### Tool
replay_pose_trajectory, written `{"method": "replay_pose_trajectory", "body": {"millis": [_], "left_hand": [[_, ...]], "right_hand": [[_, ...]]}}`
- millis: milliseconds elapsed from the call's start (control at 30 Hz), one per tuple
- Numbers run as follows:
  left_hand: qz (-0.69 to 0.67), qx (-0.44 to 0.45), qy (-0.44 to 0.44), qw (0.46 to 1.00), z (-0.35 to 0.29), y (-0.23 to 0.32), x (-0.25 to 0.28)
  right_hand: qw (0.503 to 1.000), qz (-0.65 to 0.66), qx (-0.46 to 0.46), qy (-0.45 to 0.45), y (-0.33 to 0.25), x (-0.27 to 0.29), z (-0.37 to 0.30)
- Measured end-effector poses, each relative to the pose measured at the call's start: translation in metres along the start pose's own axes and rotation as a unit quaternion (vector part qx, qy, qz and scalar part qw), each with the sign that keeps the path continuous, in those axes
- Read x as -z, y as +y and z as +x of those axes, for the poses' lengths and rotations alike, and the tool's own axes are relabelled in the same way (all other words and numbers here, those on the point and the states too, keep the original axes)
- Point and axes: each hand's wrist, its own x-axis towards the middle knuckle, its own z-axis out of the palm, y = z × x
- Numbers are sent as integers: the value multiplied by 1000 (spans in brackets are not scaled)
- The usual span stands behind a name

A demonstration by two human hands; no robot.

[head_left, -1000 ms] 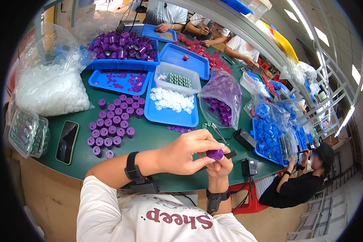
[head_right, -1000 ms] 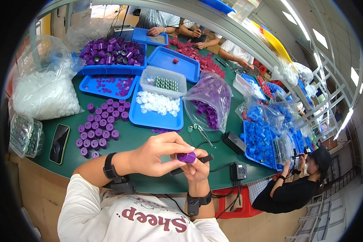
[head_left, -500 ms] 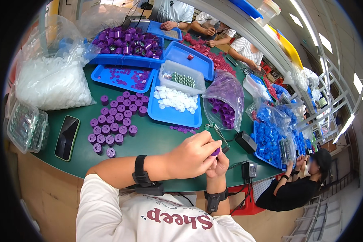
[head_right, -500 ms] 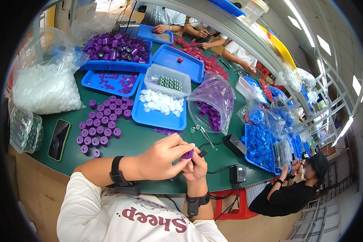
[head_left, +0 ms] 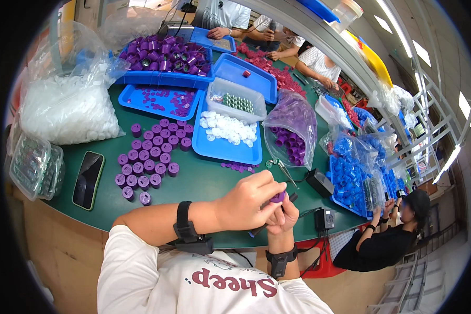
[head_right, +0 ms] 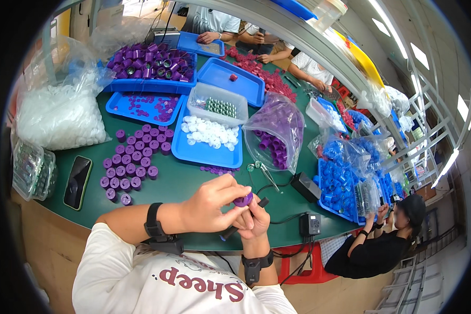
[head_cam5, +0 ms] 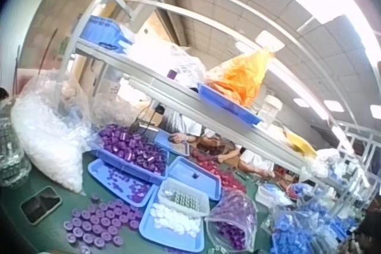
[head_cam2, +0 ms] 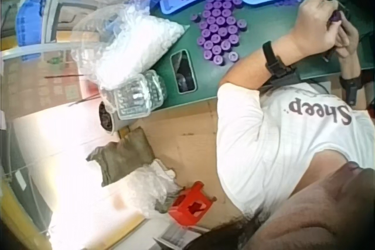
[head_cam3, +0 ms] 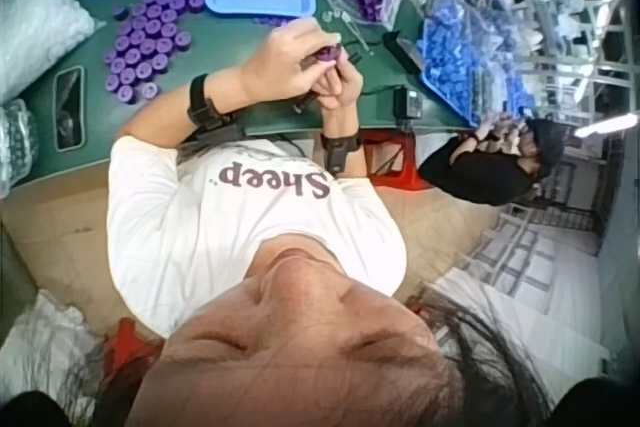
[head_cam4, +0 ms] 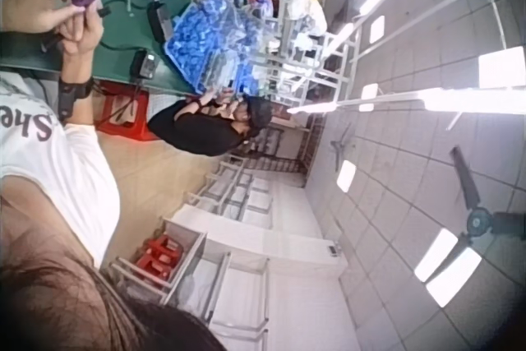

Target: The person assembles components by hand by pressing a white insert into a purple cap and then placing a small circuit board inside. After repeating this, they move a blue tray of caps and replace it with an empty blue bin before picking up another circuit board.

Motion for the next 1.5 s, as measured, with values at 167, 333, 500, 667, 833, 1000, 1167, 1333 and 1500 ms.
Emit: {"method": "replay_pose_trajectory", "body": {"millis": [167,333,500,667,833,1000,1167,1333,1500], "left_hand": [[75,24,-28,997,-4,-24,7],[129,237,-174,947,-36,-57,-7],[163,210,-127,956,-75,-71,-9],[160,240,-135,948,-76,-68,-10],[159,245,-139,946,-78,-70,-11],[154,247,-132,948,-82,-74,-9],[125,258,-112,952,-80,-73,-11],[145,285,-117,940,-79,-72,-14],[150,251,-115,949,-82,-75,-15]], "right_hand": [[898,-403,46,170,-13,-5,5],[612,-769,-139,119,-12,0,18],[847,-516,87,94,-31,-14,19],[953,-270,133,26,-1,2,32],[921,-377,96,-6,19,32,40],[926,-373,54,35,25,39,38],[900,-434,41,2,28,39,46],[866,-498,23,-33,30,34,49],[928,-365,74,5,24,44,44]]}}
